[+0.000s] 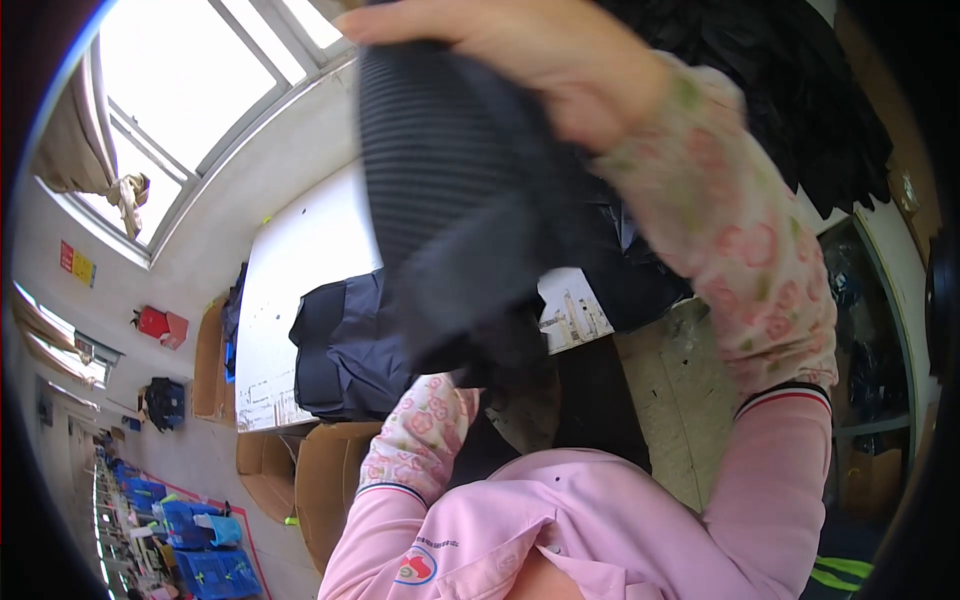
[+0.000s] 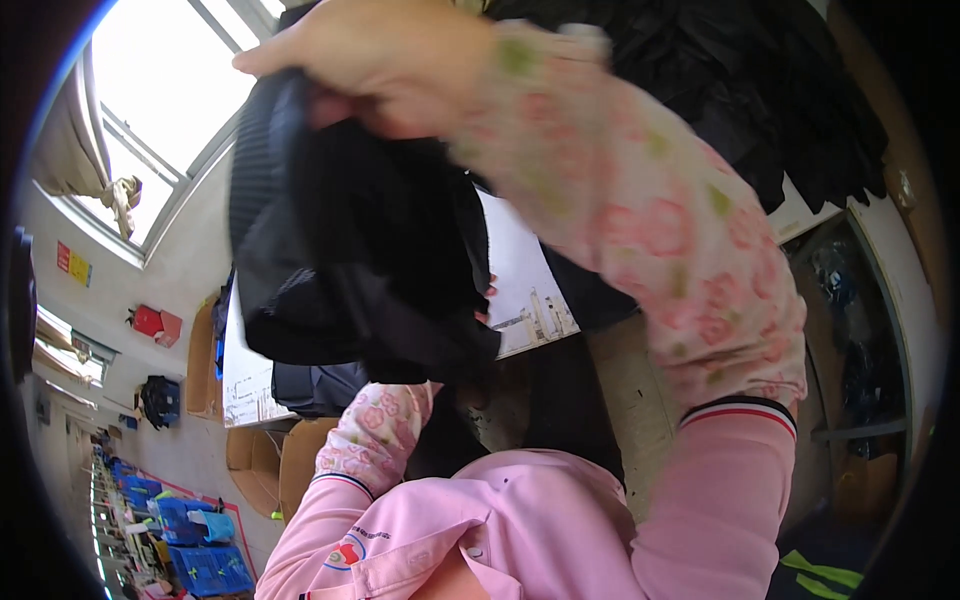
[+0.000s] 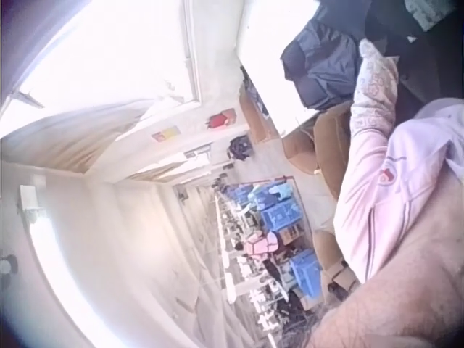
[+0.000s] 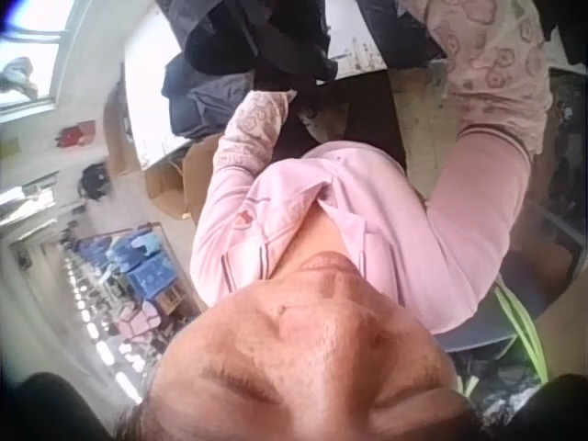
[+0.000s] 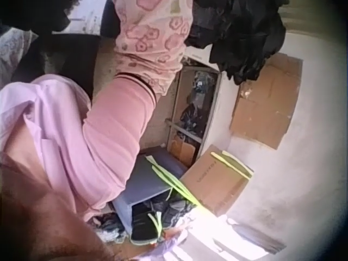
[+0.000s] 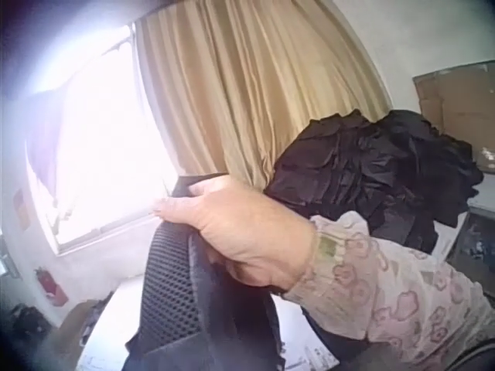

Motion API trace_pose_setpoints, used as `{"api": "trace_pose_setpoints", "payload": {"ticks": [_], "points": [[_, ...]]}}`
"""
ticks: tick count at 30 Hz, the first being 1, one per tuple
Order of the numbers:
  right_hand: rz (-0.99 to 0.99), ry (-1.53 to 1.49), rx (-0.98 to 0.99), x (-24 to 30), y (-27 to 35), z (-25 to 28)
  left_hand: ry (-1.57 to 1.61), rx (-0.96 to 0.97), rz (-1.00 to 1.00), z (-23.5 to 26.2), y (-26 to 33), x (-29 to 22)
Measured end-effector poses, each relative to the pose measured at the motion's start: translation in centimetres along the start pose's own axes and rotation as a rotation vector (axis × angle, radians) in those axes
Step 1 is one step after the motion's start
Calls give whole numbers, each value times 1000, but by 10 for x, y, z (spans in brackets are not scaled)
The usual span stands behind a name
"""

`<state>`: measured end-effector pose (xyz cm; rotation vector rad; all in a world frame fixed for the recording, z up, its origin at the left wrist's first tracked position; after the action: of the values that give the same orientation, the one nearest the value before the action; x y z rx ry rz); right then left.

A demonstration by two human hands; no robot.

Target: Inspecting and sorting black fabric garment pieces in a manufacturing facility.

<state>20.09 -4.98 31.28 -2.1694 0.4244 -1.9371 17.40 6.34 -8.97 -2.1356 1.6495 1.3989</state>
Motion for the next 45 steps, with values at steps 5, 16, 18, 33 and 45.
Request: {"api": "trace_pose_setpoints", "payload": {"ticks": [5, 16, 18, 33, 45], "points": [[108, -83, -142, -43, -56, -30, 31, 18, 166, -41, 30, 84], [201, -261, -38, -31, -63, -47, 947, 526, 142, -18, 22, 74], [158, -258, -26, -20, -47, -32, 845, 507, -155, 6, 51, 11], [-518, 13, -349, -434, 58, -29, -1149, -1104, -570, 388, 335, -221], [205, 1015, -265, -371, -29, 3, 385, -1081, -489, 249, 321, 89]]}}
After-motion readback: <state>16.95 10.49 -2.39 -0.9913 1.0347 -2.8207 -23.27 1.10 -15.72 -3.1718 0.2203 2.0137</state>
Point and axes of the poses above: each hand's wrist, its own y-axis away from the middle knuckle, its own z-axis out of the back of the hand, x = y × z, the point moved 9 cm from there along -y, towards the middle knuckle, and after that the axes turned 4 degrees about -x, right-handed, at the moved point
